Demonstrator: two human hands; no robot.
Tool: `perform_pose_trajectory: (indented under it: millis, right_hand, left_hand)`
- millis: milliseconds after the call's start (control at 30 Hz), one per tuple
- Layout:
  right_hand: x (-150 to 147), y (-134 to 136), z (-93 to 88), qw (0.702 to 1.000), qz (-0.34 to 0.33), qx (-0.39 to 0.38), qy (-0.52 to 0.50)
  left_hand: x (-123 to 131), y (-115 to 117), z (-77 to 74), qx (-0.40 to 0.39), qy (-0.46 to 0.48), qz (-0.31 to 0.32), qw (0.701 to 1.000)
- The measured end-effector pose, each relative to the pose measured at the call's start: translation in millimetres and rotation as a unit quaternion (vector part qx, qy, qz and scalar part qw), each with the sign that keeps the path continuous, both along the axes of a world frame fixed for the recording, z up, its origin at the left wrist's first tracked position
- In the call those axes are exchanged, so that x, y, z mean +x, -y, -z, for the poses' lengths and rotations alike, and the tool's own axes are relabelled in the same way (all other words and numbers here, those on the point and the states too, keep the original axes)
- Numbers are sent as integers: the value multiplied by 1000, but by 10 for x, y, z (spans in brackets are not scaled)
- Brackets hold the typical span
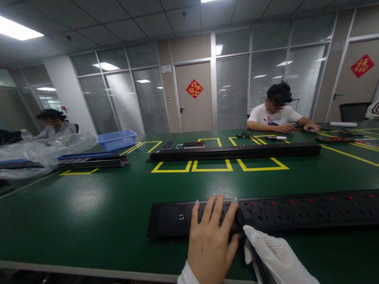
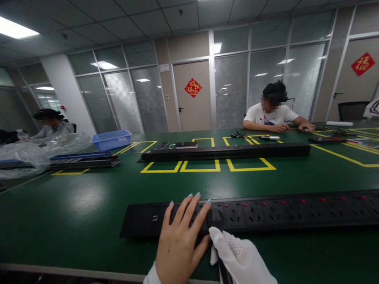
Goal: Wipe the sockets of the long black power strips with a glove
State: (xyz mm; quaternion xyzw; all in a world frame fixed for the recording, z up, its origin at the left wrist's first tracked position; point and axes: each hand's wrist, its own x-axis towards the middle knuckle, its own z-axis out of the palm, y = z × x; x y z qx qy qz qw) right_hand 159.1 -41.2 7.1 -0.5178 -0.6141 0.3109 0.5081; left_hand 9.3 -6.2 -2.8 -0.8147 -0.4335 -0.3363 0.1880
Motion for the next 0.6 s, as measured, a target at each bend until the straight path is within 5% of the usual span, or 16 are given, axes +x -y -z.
perform_pose_trajectory:
  millis: [600]
  right_hand:
    - [17, -3, 5, 1000, -11, 7, 2]
  left_hand:
    - [-2, 4, -13, 16, -6, -5, 1000]
